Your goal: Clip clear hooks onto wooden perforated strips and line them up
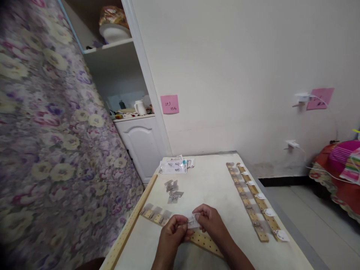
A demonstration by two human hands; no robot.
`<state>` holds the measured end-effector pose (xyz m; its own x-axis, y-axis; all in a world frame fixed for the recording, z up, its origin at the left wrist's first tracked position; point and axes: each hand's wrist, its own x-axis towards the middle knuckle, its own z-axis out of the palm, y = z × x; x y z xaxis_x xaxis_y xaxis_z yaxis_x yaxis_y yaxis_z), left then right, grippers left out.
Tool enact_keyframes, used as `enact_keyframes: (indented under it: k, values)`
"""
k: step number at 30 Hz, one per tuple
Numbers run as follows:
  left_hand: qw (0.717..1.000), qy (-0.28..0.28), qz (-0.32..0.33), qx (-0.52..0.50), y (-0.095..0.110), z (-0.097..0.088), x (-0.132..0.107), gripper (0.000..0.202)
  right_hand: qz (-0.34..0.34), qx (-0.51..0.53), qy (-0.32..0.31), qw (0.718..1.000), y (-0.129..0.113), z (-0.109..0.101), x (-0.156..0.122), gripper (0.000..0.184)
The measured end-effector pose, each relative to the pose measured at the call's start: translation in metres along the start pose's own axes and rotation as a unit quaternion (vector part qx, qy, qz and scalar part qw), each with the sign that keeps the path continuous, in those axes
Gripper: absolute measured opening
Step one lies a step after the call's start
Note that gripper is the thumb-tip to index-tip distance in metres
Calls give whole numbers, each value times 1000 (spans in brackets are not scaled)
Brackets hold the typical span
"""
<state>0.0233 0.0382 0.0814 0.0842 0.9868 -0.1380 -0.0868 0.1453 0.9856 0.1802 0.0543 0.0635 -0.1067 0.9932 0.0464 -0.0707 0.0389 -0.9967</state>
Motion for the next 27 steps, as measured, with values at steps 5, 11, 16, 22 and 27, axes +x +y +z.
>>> enact_keyframes:
  k: [5,11,16,22,27]
  values:
    - [996,10,-55,-71,-20,5,-8,34,26,-58,-14,998,3,-1,-2,30]
    - [977,43,-140,-154,-45,12,-14,37,16,-70,-81,994,8,-7,-5,22]
    - [958,11,-222,-180,-55,22,-24,21,27,-102,-110,988,18,-16,-4,22]
    - [944,26,-272,-187,-55,33,-25,21,15,-167,-96,981,33,-21,-2,25]
    - [946,67,-272,-164,-53,36,-21,17,28,-169,-69,983,42,-18,2,24]
